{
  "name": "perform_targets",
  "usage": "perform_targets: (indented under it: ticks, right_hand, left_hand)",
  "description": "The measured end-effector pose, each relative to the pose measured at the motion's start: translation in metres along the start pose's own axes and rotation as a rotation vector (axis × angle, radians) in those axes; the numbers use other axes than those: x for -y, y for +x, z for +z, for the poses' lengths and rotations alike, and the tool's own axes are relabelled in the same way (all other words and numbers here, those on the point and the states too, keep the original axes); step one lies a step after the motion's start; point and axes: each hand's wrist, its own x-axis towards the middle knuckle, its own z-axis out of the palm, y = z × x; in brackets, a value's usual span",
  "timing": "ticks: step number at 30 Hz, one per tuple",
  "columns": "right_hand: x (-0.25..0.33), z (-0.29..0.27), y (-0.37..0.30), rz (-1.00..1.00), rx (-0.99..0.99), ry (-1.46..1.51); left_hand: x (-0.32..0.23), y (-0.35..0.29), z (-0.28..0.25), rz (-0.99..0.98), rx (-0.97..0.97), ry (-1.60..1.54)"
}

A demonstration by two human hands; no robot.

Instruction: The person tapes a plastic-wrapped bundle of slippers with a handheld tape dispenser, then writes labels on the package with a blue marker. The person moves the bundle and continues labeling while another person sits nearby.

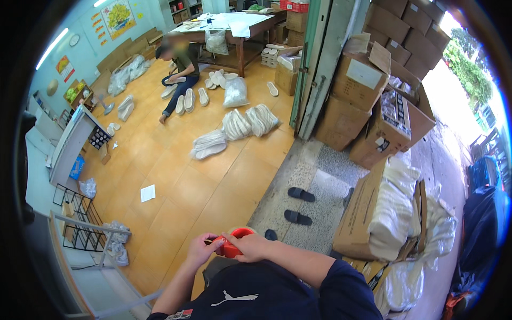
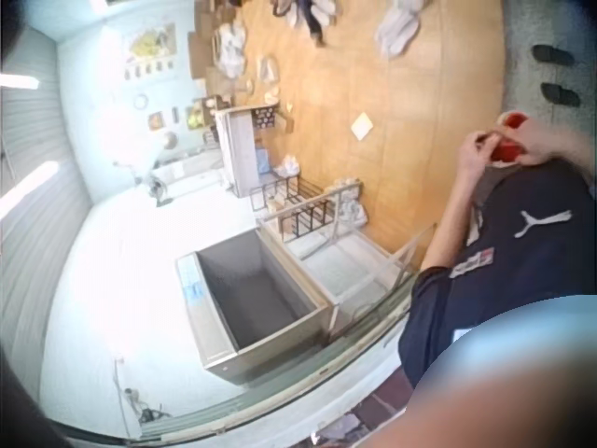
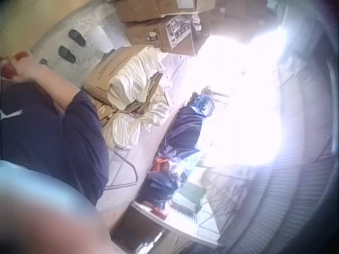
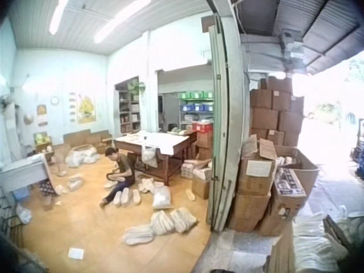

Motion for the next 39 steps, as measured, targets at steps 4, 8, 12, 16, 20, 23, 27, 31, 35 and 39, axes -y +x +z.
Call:
perform_targets:
  ticks: [4,8,12,16,20,23,27,31,35,39]
  right_hand:
    - [-0.047,-0.093,0.022,0.016,-0.021,-0.076]
    - [-0.101,-0.158,0.063,0.103,-0.034,-0.028]
    - [-0.156,-0.242,0.12,0.214,-0.064,0.003]
    - [-0.187,-0.335,0.169,0.302,-0.175,0.067]
    - [-0.225,-0.415,0.208,0.305,-0.322,0.105]
    - [-0.27,-0.456,0.24,0.319,-0.418,0.171]
    - [-0.352,-0.514,0.276,0.305,-0.47,0.202]
    - [-0.438,-0.613,0.295,0.228,-0.405,0.173]
    - [-0.505,-0.736,0.311,0.159,-0.305,0.145]
    - [-0.556,-0.832,0.341,0.096,-0.339,0.15]
  left_hand:
    - [-0.045,0.096,-0.009,0.086,0.009,-0.06]
    - [-0.069,0.208,-0.027,0.082,0.089,-0.013]
    - [-0.1,0.342,-0.058,0.147,0.171,0.069]
    - [-0.158,0.462,-0.103,0.197,0.3,0.02]
    - [-0.223,0.573,-0.15,0.328,0.36,0.228]
    - [-0.252,0.651,-0.158,0.338,0.365,0.275]
    - [-0.271,0.752,-0.145,0.296,0.343,0.235]
    - [-0.308,0.844,-0.133,0.194,0.237,0.133]
    - [-0.372,0.93,-0.136,0.148,0.094,0.072]
    - [-0.42,1.022,-0.15,0.173,0.043,-0.137]
